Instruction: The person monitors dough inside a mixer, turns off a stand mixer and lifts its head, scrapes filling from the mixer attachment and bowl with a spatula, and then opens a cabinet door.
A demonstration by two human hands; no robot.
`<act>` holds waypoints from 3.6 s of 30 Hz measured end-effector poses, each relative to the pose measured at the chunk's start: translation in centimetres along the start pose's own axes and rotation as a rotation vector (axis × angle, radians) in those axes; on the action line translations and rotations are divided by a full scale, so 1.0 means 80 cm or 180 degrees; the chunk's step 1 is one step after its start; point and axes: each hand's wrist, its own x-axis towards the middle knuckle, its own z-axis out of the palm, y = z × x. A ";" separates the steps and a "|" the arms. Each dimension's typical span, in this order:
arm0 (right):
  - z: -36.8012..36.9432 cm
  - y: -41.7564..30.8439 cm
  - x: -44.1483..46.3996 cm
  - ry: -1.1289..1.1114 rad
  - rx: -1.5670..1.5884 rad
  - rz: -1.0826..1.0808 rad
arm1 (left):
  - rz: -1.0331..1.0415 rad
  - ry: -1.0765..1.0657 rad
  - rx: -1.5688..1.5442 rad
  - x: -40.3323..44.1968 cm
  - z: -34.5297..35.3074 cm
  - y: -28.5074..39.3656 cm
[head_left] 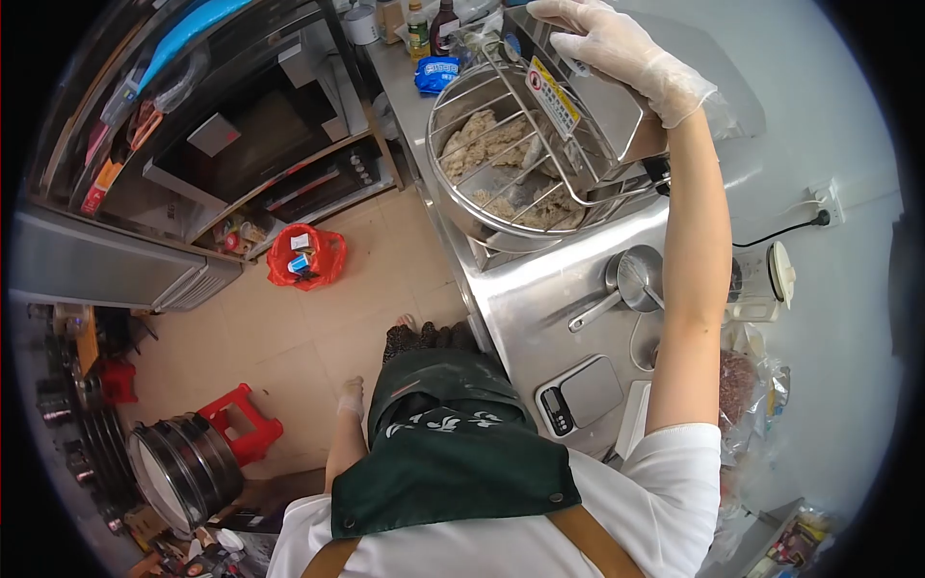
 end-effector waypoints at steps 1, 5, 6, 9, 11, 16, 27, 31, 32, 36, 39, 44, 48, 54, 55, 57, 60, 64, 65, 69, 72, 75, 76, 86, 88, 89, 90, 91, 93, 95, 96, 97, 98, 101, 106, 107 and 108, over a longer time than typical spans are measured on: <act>-0.001 -0.001 0.004 -0.0087 0.0023 -0.0062 | -0.0105 0.0018 -0.0032 0.000 -0.009 -0.016; 0.001 -0.021 0.006 -0.0108 0.0170 0.0170 | -0.0298 0.0131 -0.0308 -0.009 -0.030 -0.059; 0.001 -0.021 0.009 -0.0120 0.0118 0.0184 | -0.0371 0.0164 -0.0284 -0.011 -0.034 -0.068; -0.009 -0.045 0.005 -0.0237 0.0132 0.0256 | -0.0541 0.0167 -0.0358 -0.014 -0.048 -0.089; -0.012 -0.059 0.006 -0.0272 0.0144 0.0330 | -0.0641 0.0162 -0.0498 -0.010 -0.058 -0.100; 0.043 0.039 0.037 0.0412 0.0350 -0.0405 | -0.0703 0.0112 -0.0825 0.000 -0.088 -0.107; 0.085 -0.019 0.066 0.0548 0.0363 0.0685 | -0.1165 0.0998 -0.1306 0.082 -0.168 -0.214; 0.197 -0.019 0.112 0.1317 -0.4228 0.1027 | -0.0985 0.1350 -0.1114 0.051 -0.219 -0.212; 0.250 -0.029 0.117 0.1723 -0.4624 0.0654 | -0.1178 0.1379 -0.1474 0.038 -0.228 -0.210; 0.500 -0.082 0.112 0.0979 -0.3639 -0.0061 | -0.1712 0.1516 -0.1836 0.006 -0.253 -0.199; 0.648 -0.104 0.115 -0.1605 -0.3639 -0.0964 | -0.2105 0.1549 -0.2146 0.055 -0.233 -0.246; 0.839 -0.037 0.175 -0.3233 -0.1296 0.0722 | -0.1769 0.1264 -0.2007 0.084 -0.259 -0.253; 0.883 -0.202 0.263 -0.3708 -0.0318 0.2244 | -0.1340 0.2008 -0.1959 0.147 -0.298 -0.266; 1.129 -0.476 0.392 -0.3999 -0.1372 -0.1697 | -0.2328 0.2252 -0.3967 0.259 -0.485 -0.154; 1.167 -0.556 0.403 -0.3951 -0.1214 -0.1626 | -0.2150 0.2336 -0.4117 0.264 -0.523 -0.133; 1.261 -0.702 0.416 -0.3863 -0.0837 -0.2271 | -0.1785 0.2500 -0.4417 0.273 -0.598 -0.102; 1.319 -0.963 0.423 -0.3948 -0.0426 -0.2484 | -0.1465 0.2719 -0.4776 0.287 -0.709 -0.093; 1.336 -1.208 0.412 -0.4342 0.0710 -0.2134 | -0.1163 0.2861 -0.4876 0.326 -0.861 -0.111; 1.348 -1.249 0.412 -0.4364 0.0904 -0.2182 | -0.1003 0.2774 -0.4841 0.343 -0.911 -0.117; 1.394 -1.333 0.433 -0.4318 0.0277 -0.2229 | -0.0276 0.2457 -0.4808 0.386 -1.140 -0.106; 1.484 -1.298 0.467 -0.4184 -0.0954 -0.2939 | 0.0061 0.2725 -0.4505 0.441 -1.284 -0.115; 1.586 -1.228 0.515 -0.4288 -0.1428 -0.3736 | 0.0055 0.2827 -0.4315 0.490 -1.416 -0.139; 1.588 -1.237 0.521 -0.4633 -0.1281 -0.2542 | 0.0042 0.2850 -0.4306 0.513 -1.451 -0.149; 1.634 -1.684 0.607 -0.4403 -0.2084 -0.3354 | -0.1658 0.2427 -0.5073 0.678 -1.455 -0.348; 1.735 -1.782 0.625 -0.3867 -0.2225 -0.4907 | -0.2223 0.1866 -0.5763 0.648 -1.473 -0.335; 1.758 -1.844 0.637 -0.3565 -0.2098 -0.5266 | -0.2402 0.1885 -0.5710 0.630 -1.503 -0.317; 1.772 -1.903 0.651 -0.3320 -0.1805 -0.5516 | -0.2580 0.1903 -0.5657 0.602 -1.544 -0.286; 1.807 -1.953 0.656 -0.3193 -0.1443 -0.5351 | -0.2606 0.1861 -0.5552 0.591 -1.570 -0.272; 1.848 -2.049 0.663 -0.3303 -0.0677 -0.4472 | -0.2452 0.1748 -0.5121 0.599 -1.599 -0.281; 1.835 -2.153 0.661 -0.3525 -0.0197 -0.3490 | -0.2296 0.1658 -0.4609 0.621 -1.628 -0.312; 1.832 -2.195 0.657 -0.3550 -0.0131 -0.3219 | -0.2223 0.1613 -0.4343 0.633 -1.648 -0.333; 1.834 -2.224 0.652 -0.3557 -0.0067 -0.2942 | -0.2142 0.1562 -0.4091 0.645 -1.673 -0.356; 1.838 -2.240 0.642 -0.3613 0.0078 -0.2822 | -0.2074 0.1538 -0.3852 0.655 -1.703 -0.386; 1.905 -2.235 0.611 -0.3226 0.1302 -0.3449 | -0.1857 0.1555 -0.3185 0.684 -1.836 -0.481; 1.824 -2.308 0.582 -0.3464 0.0013 -0.1819 | -0.1476 0.2722 -0.4557 0.735 -2.164 -0.567; 1.817 -2.317 0.582 -0.3456 -0.0134 -0.1490 | -0.1476 0.2491 -0.4193 0.756 -2.225 -0.593; 1.820 -2.320 0.582 -0.3151 -0.0051 -0.1297 | -0.1462 0.2260 -0.3831 0.780 -2.284 -0.625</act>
